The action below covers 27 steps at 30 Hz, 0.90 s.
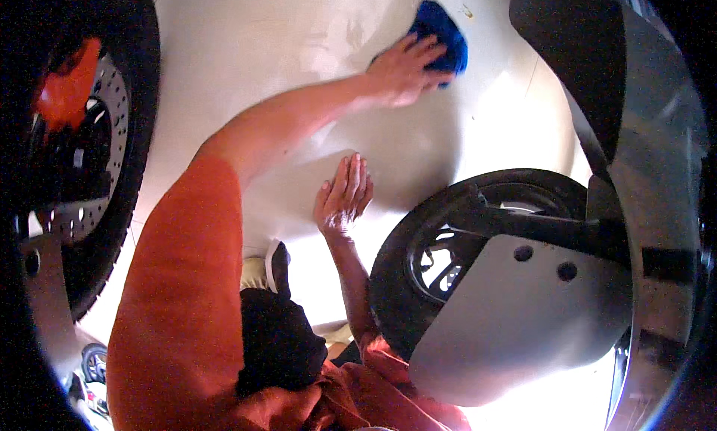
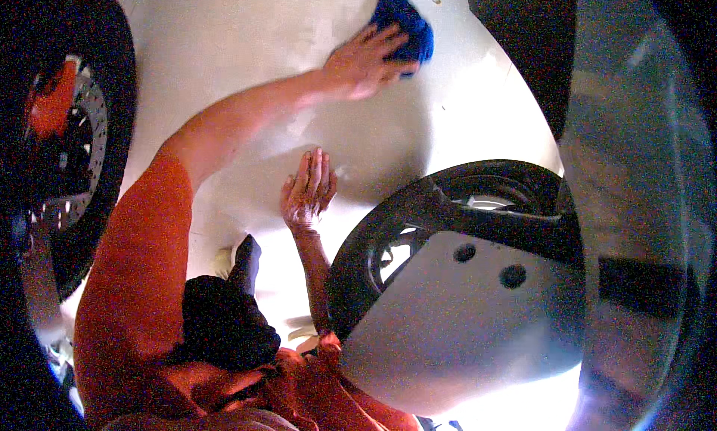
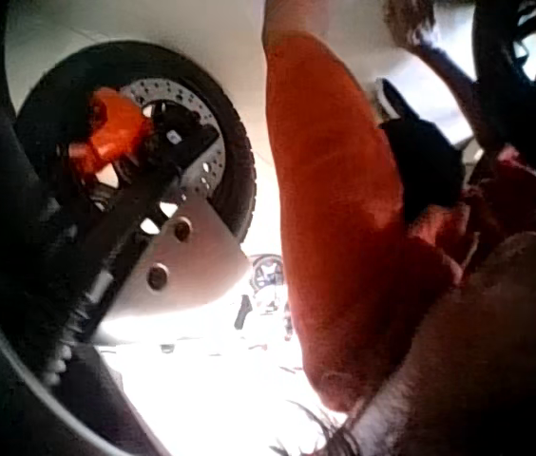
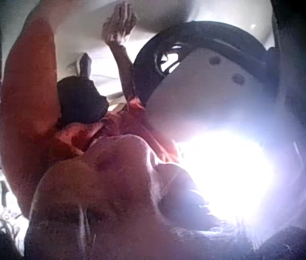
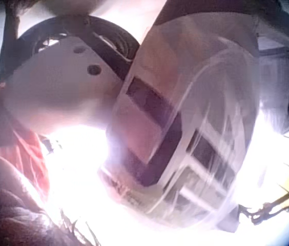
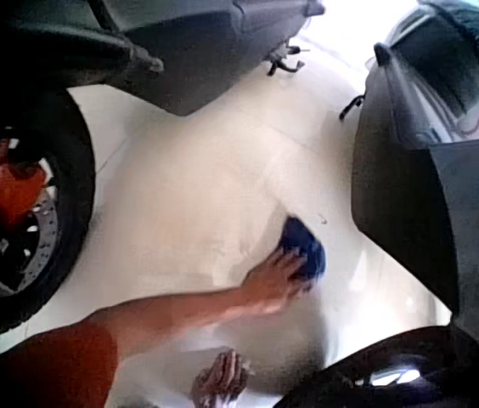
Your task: The person cleans the floor of a garage by hand using a blue cloth, wiping the tiled surface between several parked scooters and bikes.
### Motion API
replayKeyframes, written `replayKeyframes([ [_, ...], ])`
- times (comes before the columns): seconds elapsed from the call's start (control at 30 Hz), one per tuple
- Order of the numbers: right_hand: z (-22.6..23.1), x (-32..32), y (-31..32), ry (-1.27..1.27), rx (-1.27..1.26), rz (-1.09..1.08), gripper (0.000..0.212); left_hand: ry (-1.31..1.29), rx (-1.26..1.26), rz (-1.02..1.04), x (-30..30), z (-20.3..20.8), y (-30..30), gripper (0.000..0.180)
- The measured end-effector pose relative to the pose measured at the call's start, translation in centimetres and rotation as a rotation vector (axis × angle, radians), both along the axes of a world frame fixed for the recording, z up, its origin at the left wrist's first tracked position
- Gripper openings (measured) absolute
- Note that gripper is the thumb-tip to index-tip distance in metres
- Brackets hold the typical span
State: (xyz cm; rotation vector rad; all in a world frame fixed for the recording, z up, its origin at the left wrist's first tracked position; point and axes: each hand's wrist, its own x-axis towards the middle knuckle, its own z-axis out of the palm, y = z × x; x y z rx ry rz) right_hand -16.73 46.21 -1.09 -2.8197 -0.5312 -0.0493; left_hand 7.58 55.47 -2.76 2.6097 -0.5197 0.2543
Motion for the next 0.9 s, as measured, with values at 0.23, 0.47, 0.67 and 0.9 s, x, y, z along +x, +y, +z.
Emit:
replayKeyframes([
  [0.23,-0.3,0.1,0.0,-0.018,0.053,-0.005,0.054,0.092,0.018,-0.076,-12.1,2.0,4.8,0.041],
  [0.47,-0.6,0.3,-0.5,-0.029,0.157,0.007,0.050,0.218,-0.032,0.080,-19.3,2.4,7.8,0.041],
  [0.67,-0.3,0.0,-0.1,-0.012,0.137,0.134,0.041,0.313,-0.066,-0.372,-7.6,1.5,-1.9,0.050],
  [0.9,-1.0,-1.2,-1.1,0.022,0.125,0.116,0.044,0.184,0.050,-0.456,-1.9,0.6,-15.9,0.051],
])
